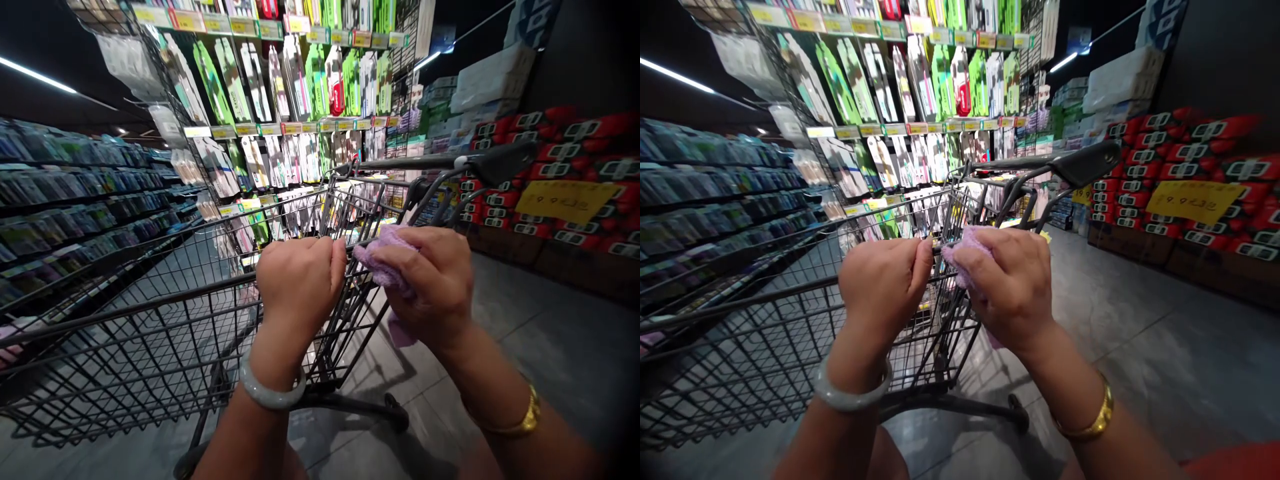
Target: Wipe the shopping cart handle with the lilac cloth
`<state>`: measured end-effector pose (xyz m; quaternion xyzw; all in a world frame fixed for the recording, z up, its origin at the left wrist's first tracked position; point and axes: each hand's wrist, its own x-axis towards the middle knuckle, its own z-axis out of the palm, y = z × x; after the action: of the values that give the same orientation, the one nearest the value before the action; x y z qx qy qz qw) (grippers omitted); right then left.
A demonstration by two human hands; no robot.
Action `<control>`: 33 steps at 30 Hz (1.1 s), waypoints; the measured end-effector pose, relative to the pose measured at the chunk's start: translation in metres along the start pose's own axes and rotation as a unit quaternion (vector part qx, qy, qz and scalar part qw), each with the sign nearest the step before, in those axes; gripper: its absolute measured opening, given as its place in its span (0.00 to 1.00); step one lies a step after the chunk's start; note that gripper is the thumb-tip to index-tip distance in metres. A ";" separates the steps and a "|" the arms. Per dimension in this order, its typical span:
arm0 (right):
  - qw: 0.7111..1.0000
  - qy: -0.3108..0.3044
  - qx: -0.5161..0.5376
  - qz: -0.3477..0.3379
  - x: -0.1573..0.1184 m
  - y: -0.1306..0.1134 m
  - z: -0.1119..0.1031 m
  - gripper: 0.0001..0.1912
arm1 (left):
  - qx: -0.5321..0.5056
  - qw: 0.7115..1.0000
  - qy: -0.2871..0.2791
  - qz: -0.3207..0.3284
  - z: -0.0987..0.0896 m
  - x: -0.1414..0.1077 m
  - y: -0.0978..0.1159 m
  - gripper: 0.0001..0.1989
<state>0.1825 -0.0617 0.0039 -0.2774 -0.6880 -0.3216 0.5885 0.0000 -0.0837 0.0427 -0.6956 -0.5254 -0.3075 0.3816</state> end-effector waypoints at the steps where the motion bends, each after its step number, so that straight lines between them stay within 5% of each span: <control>1: 1.000 0.004 -0.009 -0.010 0.001 0.001 0.000 0.17 | 0.002 1.000 -0.002 0.000 0.000 0.000 0.000 0.24; 8: 0.993 0.052 -0.007 0.109 0.015 0.012 -0.010 0.11 | 0.005 1.000 -0.025 0.002 -0.005 0.000 0.000 0.25; 13: 0.998 -0.024 -0.026 0.045 0.017 -0.002 -0.012 0.13 | 0.005 0.999 -0.049 0.000 -0.013 -0.001 -0.002 0.25; 22: 0.993 0.035 -0.028 0.113 0.033 0.007 -0.031 0.12 | -0.012 0.997 -0.076 0.015 -0.022 -0.005 -0.005 0.25; 28: 0.996 -0.034 -0.082 -0.011 0.059 0.018 -0.042 0.10 | -0.044 0.987 -0.157 0.001 -0.036 0.001 -0.005 0.26; 30: 0.995 -0.038 -0.089 -0.005 0.070 0.031 -0.050 0.10 | -0.051 0.982 -0.182 0.004 -0.045 0.007 -0.002 0.27; 33: 0.993 -0.079 -0.093 -0.004 0.082 0.043 -0.059 0.10 | -0.037 0.987 -0.153 0.017 -0.054 0.026 0.010 0.27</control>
<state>0.2398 -0.0800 0.0961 -0.3524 -0.7005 -0.3635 0.5029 0.0148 -0.1183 0.0900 -0.7566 -0.5540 -0.2105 0.2762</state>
